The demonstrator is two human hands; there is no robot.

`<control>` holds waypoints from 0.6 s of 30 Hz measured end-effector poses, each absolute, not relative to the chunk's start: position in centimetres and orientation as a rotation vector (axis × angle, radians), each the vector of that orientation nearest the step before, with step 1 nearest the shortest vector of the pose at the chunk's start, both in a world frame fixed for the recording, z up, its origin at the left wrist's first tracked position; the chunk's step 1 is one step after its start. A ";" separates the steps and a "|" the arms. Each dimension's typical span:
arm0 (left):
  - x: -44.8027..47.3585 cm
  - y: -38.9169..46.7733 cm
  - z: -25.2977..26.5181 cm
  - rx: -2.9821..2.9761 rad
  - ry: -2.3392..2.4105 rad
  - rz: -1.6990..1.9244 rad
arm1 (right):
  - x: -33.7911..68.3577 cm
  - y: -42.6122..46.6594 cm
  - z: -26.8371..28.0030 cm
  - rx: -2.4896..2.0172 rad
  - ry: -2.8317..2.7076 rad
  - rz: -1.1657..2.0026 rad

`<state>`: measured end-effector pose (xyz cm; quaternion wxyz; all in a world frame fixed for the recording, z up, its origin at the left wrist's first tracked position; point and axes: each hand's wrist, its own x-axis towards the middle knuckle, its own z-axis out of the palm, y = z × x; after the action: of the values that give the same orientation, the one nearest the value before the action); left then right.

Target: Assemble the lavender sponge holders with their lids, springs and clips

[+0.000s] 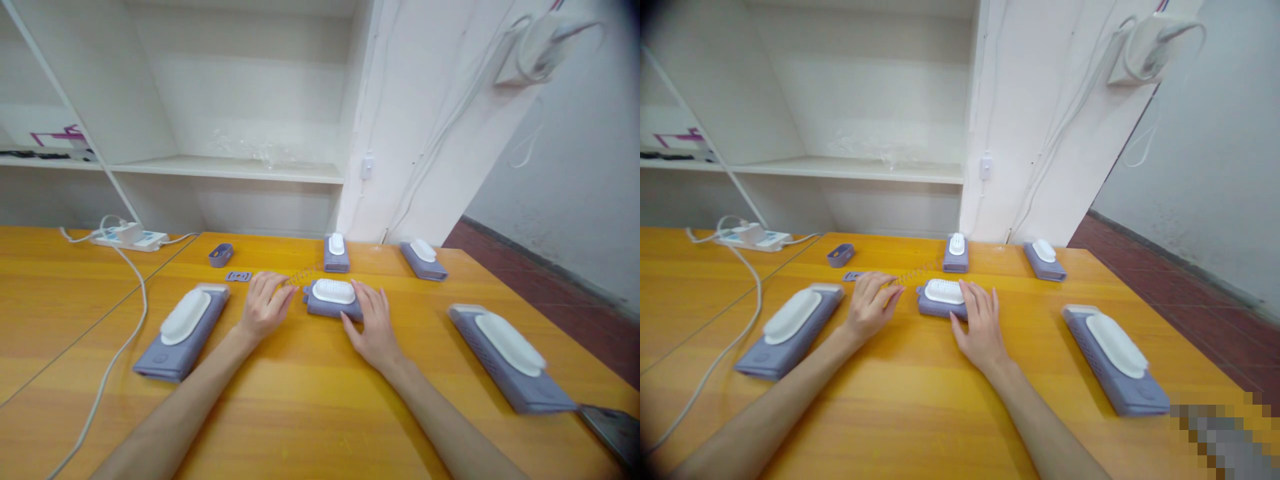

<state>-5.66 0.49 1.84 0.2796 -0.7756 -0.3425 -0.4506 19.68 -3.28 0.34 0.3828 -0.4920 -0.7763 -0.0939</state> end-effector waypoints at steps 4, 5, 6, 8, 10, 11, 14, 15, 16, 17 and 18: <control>-2.9 -1.9 2.8 -2.276 -0.510 -1.191 | 19.8 -3.0 0.4 -1.138 -1.889 -0.356; -2.2 -2.4 3.0 -2.306 -0.423 -1.177 | 19.9 -2.9 0.4 -1.135 -1.870 -0.377; -1.5 -2.9 3.2 -2.342 -0.338 -1.148 | 20.0 -2.9 0.5 -1.147 -1.863 -0.390; -0.5 -3.7 3.4 -2.397 -0.256 -1.119 | 20.1 -3.0 0.6 -1.190 -1.873 -0.392; 0.0 -4.2 3.4 -2.443 -0.231 -1.072 | 20.1 -3.1 0.7 -1.229 -1.878 -0.379; 0.1 -4.3 3.3 -2.460 -0.222 -1.054 | 20.1 -3.2 0.8 -1.239 -1.873 -0.375; -0.3 -4.0 2.6 -2.503 -0.222 -1.050 | 20.2 -3.1 0.6 -1.249 -1.830 -0.373; -0.7 -3.7 2.4 -2.518 -0.267 -1.056 | 20.2 -3.1 0.5 -1.249 -1.812 -0.373; -1.1 -3.4 2.2 -2.523 -0.357 -1.063 | 20.2 -3.0 0.4 -1.248 -1.796 -0.374; -1.5 -3.0 2.0 -2.514 -0.490 -1.067 | 20.2 -2.9 0.4 -1.247 -1.782 -0.373; -2.0 -2.5 1.9 -2.485 -0.656 -1.075 | 20.2 -2.8 0.3 -1.244 -1.775 -0.372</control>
<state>-1.97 -2.48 1.91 0.1769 -0.8778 -0.2319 -0.3799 20.24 -2.81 0.30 0.4541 -0.5041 -0.7190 -0.1507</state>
